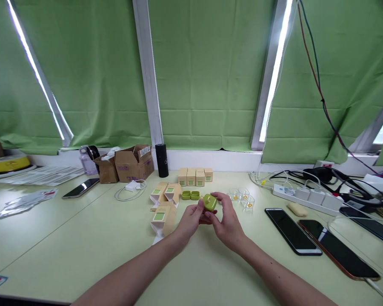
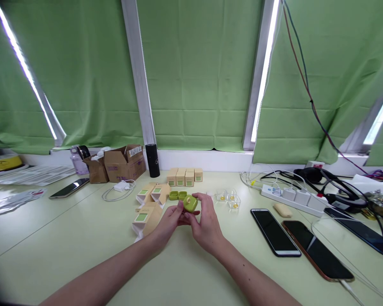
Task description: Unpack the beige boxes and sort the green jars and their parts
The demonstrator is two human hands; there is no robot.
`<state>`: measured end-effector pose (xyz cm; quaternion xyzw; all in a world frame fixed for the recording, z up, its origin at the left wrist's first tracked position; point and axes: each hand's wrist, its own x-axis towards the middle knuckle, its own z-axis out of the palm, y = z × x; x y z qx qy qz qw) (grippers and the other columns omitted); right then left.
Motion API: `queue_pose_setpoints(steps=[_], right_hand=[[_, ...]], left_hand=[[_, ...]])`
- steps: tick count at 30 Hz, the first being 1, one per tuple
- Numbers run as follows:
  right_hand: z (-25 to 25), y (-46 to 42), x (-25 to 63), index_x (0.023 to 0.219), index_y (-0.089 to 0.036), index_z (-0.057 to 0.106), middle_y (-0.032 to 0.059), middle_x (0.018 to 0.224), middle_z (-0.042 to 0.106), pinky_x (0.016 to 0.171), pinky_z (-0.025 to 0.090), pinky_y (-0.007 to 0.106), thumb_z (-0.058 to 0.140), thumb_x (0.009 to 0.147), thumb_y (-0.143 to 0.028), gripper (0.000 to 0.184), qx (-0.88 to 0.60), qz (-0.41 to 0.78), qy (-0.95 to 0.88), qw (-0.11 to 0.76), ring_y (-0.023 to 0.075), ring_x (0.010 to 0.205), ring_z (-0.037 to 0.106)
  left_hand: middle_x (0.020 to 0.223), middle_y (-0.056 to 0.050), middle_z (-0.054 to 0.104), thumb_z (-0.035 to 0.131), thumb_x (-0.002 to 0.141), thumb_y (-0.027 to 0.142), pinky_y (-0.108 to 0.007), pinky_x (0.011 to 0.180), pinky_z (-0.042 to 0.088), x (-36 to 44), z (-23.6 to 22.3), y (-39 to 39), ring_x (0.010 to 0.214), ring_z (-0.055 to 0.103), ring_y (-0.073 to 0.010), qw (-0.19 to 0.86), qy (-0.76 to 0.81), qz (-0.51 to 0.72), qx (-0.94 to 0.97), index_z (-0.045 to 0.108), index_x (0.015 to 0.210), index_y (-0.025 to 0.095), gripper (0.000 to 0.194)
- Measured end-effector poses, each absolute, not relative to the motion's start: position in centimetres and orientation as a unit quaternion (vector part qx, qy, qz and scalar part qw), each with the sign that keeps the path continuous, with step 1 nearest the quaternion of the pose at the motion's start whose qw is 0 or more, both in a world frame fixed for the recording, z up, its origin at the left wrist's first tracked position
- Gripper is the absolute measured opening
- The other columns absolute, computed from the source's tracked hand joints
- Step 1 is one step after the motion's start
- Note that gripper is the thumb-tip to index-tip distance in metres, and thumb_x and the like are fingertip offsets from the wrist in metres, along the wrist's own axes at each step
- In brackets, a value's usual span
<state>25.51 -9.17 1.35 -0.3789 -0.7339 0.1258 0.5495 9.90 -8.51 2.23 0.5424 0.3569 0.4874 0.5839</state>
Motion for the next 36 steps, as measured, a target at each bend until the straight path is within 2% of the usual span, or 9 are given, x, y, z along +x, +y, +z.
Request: queue_pose_setpoints(steps=[4,7,10,14,18,25,32,36], right_hand=[[1.3,-9.2,25.5,0.129,-0.027,0.048,0.0097,0.127,0.057,0.101,0.055,0.049,0.060,0.092,-0.024,0.039,-0.393,0.174,-0.708,0.560,0.0272,0.119,0.058],[1.5,-9.3,25.6,0.128,-0.027,0.048,0.0083,0.125,0.058,0.102,0.054,0.048,0.059,0.093,-0.025,0.037,-0.385,0.198,-0.707,0.560,0.0260,0.118,0.058],[1.7,-9.3,25.7,0.129,-0.027,0.047,0.0081,0.125,0.058,0.104,0.052,0.048,0.058,0.094,-0.025,0.037,-0.373,0.211,-0.710,0.558,0.0254,0.119,0.058],[1.9,-9.5,25.8,0.128,-0.028,0.047,0.0083,0.127,0.056,0.105,0.051,0.048,0.058,0.094,-0.025,0.035,-0.364,0.202,-0.718,0.558,0.0258,0.120,0.057],[2.2,-9.7,25.9,0.128,-0.028,0.047,0.0081,0.126,0.057,0.103,0.052,0.047,0.056,0.095,-0.024,0.034,-0.360,0.199,-0.724,0.553,0.0254,0.119,0.058],[2.2,-9.3,26.3,0.131,-0.029,0.049,0.0086,0.128,0.057,0.105,0.052,0.048,0.055,0.095,-0.022,0.037,-0.341,0.187,-0.751,0.534,0.0255,0.120,0.058],[2.3,-9.2,26.6,0.137,-0.029,0.047,0.0105,0.131,0.056,0.106,0.054,0.050,0.056,0.095,-0.021,0.044,-0.335,0.162,-0.755,0.540,0.0268,0.122,0.059],[2.4,-9.2,26.8,0.134,-0.028,0.047,0.0111,0.129,0.057,0.104,0.054,0.051,0.057,0.095,-0.022,0.041,-0.334,0.146,-0.760,0.538,0.0272,0.119,0.059]], left_hand=[[0.088,-0.016,0.077,0.054,0.083,0.083,-0.045,0.085,0.060,9.9,2.0,-8.4,0.080,0.075,-0.0264,0.589,0.359,0.474,0.547,0.071,0.085,0.011,0.074],[0.090,-0.013,0.075,0.055,0.086,0.079,-0.042,0.082,0.060,9.8,2.1,-8.4,0.082,0.073,-0.0250,0.560,0.342,0.479,0.583,0.070,0.087,0.012,0.068],[0.094,-0.010,0.073,0.059,0.090,0.070,-0.040,0.085,0.058,9.7,2.3,-8.3,0.090,0.071,-0.0243,0.475,0.341,0.509,0.632,0.068,0.095,0.015,0.056],[0.113,-0.010,0.067,0.065,0.093,0.054,-0.041,0.097,0.054,9.2,2.6,-8.4,0.108,0.066,-0.0246,0.334,0.388,0.556,0.655,0.064,0.112,0.022,0.037],[0.122,-0.009,0.060,0.068,0.092,0.038,-0.044,0.106,0.048,8.9,3.0,-8.7,0.123,0.058,-0.0258,0.224,0.424,0.555,0.680,0.066,0.114,0.026,0.024],[0.115,-0.007,0.066,0.065,0.094,0.028,-0.042,0.101,0.050,8.7,3.1,-8.9,0.117,0.059,-0.0248,0.204,0.375,0.553,0.716,0.067,0.111,0.026,0.017],[0.109,-0.007,0.070,0.063,0.095,0.031,-0.040,0.096,0.052,8.8,3.5,-9.1,0.107,0.065,-0.0241,0.239,0.380,0.555,0.700,0.068,0.105,0.023,0.014],[0.108,-0.007,0.071,0.062,0.095,0.030,-0.039,0.095,0.052,8.8,3.3,-9.1,0.106,0.066,-0.0237,0.237,0.381,0.561,0.696,0.068,0.103,0.023,0.013]])
